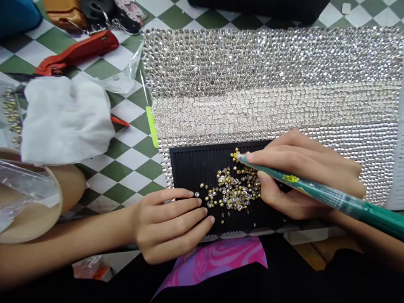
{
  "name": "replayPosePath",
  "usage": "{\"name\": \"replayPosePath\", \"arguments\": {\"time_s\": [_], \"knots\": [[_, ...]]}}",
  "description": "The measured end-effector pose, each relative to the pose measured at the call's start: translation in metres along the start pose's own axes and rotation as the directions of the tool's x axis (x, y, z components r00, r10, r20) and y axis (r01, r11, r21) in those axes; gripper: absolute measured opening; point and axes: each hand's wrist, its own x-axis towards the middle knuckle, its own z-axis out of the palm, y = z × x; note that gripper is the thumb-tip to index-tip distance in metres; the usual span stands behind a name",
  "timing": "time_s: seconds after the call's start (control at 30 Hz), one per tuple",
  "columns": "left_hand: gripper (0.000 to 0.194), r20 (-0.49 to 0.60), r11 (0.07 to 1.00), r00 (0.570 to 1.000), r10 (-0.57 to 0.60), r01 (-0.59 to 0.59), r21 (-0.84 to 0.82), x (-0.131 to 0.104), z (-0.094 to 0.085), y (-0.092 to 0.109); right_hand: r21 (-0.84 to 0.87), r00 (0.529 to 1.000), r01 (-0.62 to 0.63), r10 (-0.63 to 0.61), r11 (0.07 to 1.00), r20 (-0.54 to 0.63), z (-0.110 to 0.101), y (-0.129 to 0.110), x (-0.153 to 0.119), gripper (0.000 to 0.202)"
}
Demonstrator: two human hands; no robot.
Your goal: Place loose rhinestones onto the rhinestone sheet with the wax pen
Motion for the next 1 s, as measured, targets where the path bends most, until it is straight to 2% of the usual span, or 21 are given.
{"name": "replayPosePath", "arguments": {"time_s": [0.13,0.3,0.5,0.67,0.73,0.83,1.0], "knots": [[0.03,-0.006,1.0,1.0,0.001,-0.001,-0.002,0.0,0.0,0.0,0.035,0.998,0.038,-0.04,0.999,0.047,0.001,0.001,0.003,0.02],[0.03,-0.02,1.0,1.0,-0.013,0.012,-0.008,-0.001,0.001,0.001,0.072,0.996,0.09,-0.091,0.993,0.015,-0.003,-0.004,0.008,0.021],[0.029,-0.008,1.0,1.0,-0.006,0.006,-0.001,-0.001,0.002,0.001,0.087,0.997,0.081,-0.082,0.993,0.01,-0.005,-0.005,0.008,0.021],[0.03,-0.007,1.0,1.0,-0.01,0.01,0.002,-0.001,0.002,0.001,-0.001,0.993,0.112,-0.111,0.994,0.031,-0.005,-0.009,0.012,0.024],[0.03,-0.007,1.0,1.0,-0.009,0.009,-0.002,-0.001,0.001,0.001,-0.02,0.995,0.083,-0.082,0.996,0.054,-0.006,-0.011,0.014,0.024],[0.029,-0.005,1.0,1.0,-0.009,0.009,-0.013,-0.001,0.001,0.001,0.0,0.997,0.049,-0.049,0.999,0.061,-0.007,-0.012,0.015,0.021],[0.028,0.004,1.0,1.0,-0.001,0.001,-0.016,-0.002,0.0,0.0,-0.001,0.997,0.071,-0.071,0.997,0.036,-0.006,-0.013,0.015,0.023]]}}
